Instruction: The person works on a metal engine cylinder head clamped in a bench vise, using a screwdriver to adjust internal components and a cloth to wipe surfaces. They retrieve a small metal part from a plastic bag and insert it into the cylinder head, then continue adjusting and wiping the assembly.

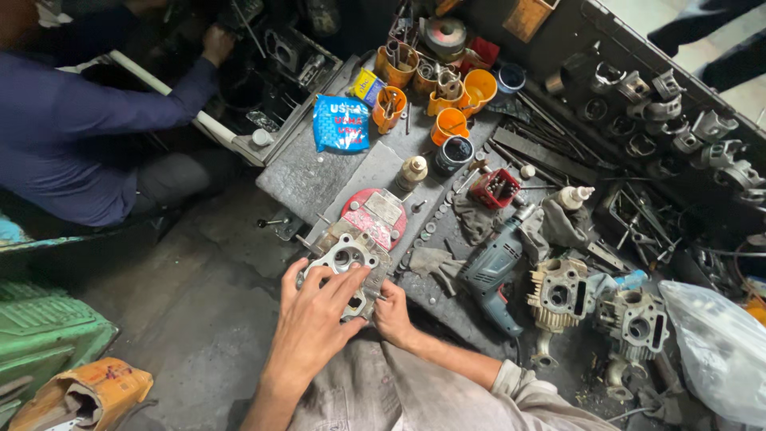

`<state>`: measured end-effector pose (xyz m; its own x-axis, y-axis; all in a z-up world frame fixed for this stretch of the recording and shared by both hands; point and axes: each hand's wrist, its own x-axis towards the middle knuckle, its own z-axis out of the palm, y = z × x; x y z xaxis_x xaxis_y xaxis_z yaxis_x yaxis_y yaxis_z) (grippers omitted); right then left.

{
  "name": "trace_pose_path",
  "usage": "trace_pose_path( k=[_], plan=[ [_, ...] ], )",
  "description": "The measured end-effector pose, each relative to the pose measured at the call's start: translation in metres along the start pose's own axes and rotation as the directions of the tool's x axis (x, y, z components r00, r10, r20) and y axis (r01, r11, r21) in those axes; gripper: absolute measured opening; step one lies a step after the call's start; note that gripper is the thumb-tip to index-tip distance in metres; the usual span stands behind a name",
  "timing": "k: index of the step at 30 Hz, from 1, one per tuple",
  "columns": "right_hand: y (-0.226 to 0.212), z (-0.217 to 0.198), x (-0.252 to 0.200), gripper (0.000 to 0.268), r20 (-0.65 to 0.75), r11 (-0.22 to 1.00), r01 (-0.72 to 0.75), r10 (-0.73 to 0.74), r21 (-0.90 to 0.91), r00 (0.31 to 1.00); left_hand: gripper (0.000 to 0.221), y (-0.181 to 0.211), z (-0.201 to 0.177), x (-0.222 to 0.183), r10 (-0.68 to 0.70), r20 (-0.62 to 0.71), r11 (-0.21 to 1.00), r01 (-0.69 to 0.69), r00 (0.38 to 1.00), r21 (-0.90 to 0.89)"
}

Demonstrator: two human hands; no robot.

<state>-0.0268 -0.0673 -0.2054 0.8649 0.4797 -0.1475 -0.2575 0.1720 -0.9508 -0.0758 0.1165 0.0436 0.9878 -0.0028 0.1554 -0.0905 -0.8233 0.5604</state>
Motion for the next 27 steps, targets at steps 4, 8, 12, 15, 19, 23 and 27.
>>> trace_pose_path(
  k=[4, 8, 12, 15, 19, 23, 27],
  plan=[
    [0.004, 0.001, 0.0, 0.027, -0.025, 0.999, 0.033, -0.033, -0.008, 0.999, 0.078, -0.002, -0.005, -0.003, 0.001, 0.022, 1.0, -0.001, 1.0, -0.011],
    [0.002, -0.015, 0.008, 0.026, 0.005, 0.985, -0.141, 0.142, -0.098, 0.99, 0.085, -0.01, -0.01, -0.002, 0.045, 0.031, 0.994, -0.042, 0.998, -0.104],
    [0.005, -0.038, 0.006, 0.027, 0.137, 0.992, -0.119, 0.124, -0.046, 0.983, 0.078, -0.015, -0.01, -0.006, 0.169, 0.002, 0.985, -0.169, 0.986, -0.046],
    [0.022, -0.042, -0.001, 0.03, 0.11, 0.991, -0.134, 0.132, 0.017, 0.985, 0.077, -0.018, -0.013, -0.005, 0.146, 0.06, 0.988, -0.143, 0.987, -0.05],
    [0.041, -0.044, -0.006, 0.031, 0.003, 0.967, -0.24, 0.241, -0.092, 0.971, 0.077, -0.021, -0.018, 0.001, 0.138, 0.076, 0.984, -0.127, 0.987, -0.128],
    [0.04, -0.032, -0.012, 0.032, 0.053, 0.995, -0.095, 0.094, 0.016, 0.994, 0.073, -0.023, -0.02, 0.005, 0.08, 0.119, 0.986, -0.061, 0.99, -0.157],
    [0.023, -0.014, -0.01, 0.031, 0.042, 0.996, -0.032, 0.029, 0.081, 0.999, 0.083, -0.024, -0.018, 0.01, 0.084, 0.148, 0.994, -0.072, 0.985, -0.088]
  ],
)
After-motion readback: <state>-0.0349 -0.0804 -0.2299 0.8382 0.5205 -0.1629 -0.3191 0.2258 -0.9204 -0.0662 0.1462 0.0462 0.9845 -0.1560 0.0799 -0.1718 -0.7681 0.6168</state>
